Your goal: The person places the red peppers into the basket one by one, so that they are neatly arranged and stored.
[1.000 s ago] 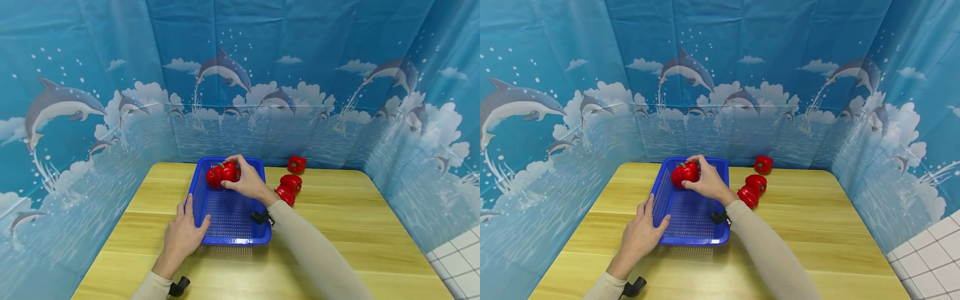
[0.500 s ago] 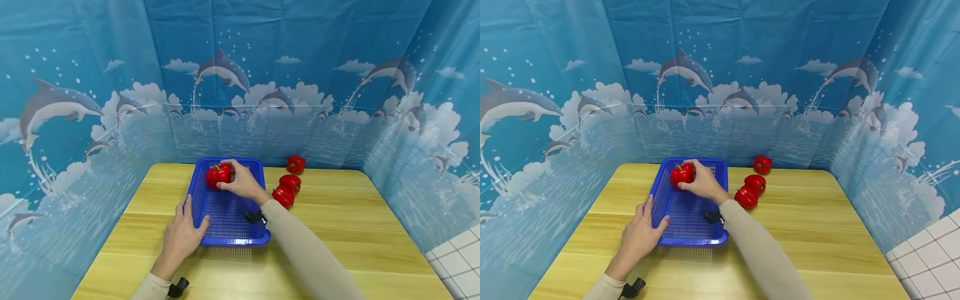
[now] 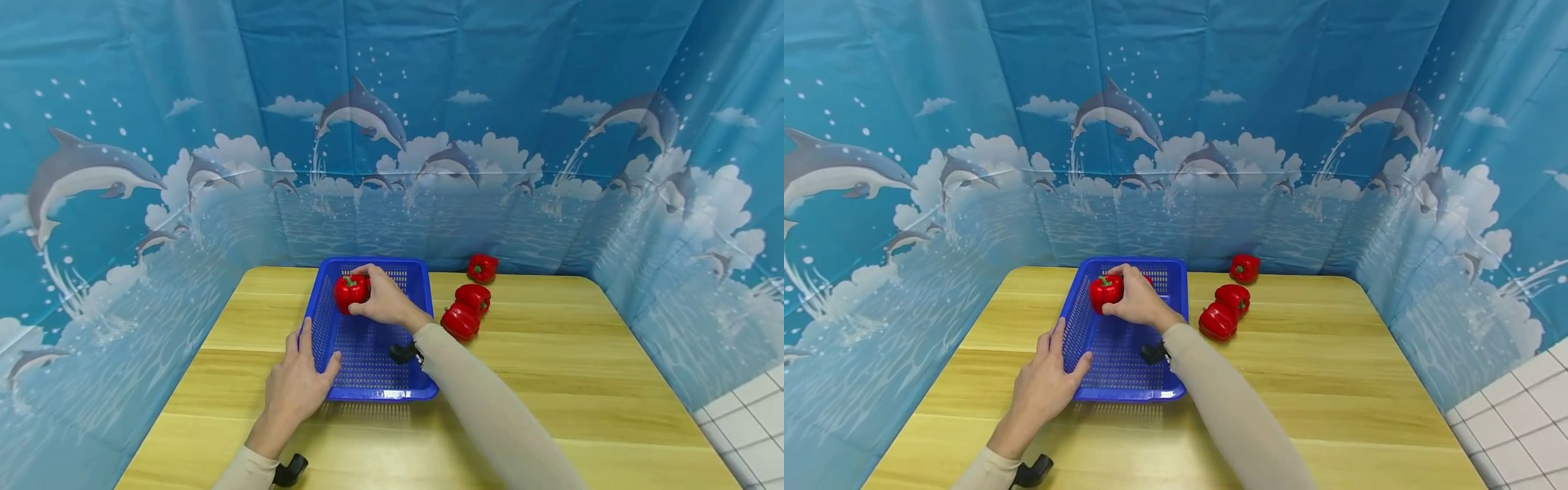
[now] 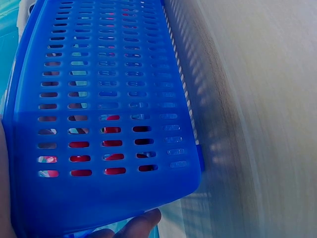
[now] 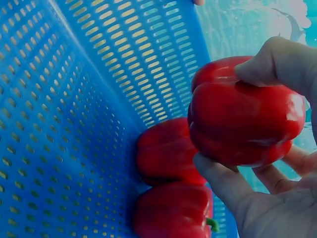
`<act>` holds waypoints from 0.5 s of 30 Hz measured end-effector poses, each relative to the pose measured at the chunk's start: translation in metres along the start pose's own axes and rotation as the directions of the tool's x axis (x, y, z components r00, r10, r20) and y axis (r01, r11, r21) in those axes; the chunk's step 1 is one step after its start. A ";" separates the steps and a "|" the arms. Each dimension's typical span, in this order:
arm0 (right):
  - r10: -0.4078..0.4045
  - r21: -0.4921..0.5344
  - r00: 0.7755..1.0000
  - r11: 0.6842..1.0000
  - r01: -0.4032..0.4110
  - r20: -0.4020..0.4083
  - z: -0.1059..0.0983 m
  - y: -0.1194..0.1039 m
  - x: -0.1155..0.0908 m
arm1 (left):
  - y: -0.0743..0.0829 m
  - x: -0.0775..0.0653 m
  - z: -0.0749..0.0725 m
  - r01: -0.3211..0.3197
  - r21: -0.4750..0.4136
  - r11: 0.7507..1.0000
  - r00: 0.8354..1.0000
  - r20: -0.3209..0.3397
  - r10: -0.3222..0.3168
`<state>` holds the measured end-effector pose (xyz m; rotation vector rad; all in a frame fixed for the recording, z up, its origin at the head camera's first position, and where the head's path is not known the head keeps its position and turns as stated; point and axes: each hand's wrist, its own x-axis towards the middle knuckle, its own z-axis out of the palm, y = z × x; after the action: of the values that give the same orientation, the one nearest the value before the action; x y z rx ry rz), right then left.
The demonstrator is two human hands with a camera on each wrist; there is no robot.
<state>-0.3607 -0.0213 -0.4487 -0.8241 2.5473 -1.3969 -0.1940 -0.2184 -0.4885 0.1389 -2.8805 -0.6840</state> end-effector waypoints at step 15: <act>-0.045 -0.120 0.996 0.991 0.054 0.073 0.008 0.003 0.003 | 0.000 0.001 -0.002 0.008 0.011 1.000 1.000 0.005 -0.008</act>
<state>-0.3613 -0.0271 -0.4552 -0.9441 2.5961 -1.2126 -0.1942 -0.2195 -0.4872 0.1497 -2.8901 -0.6716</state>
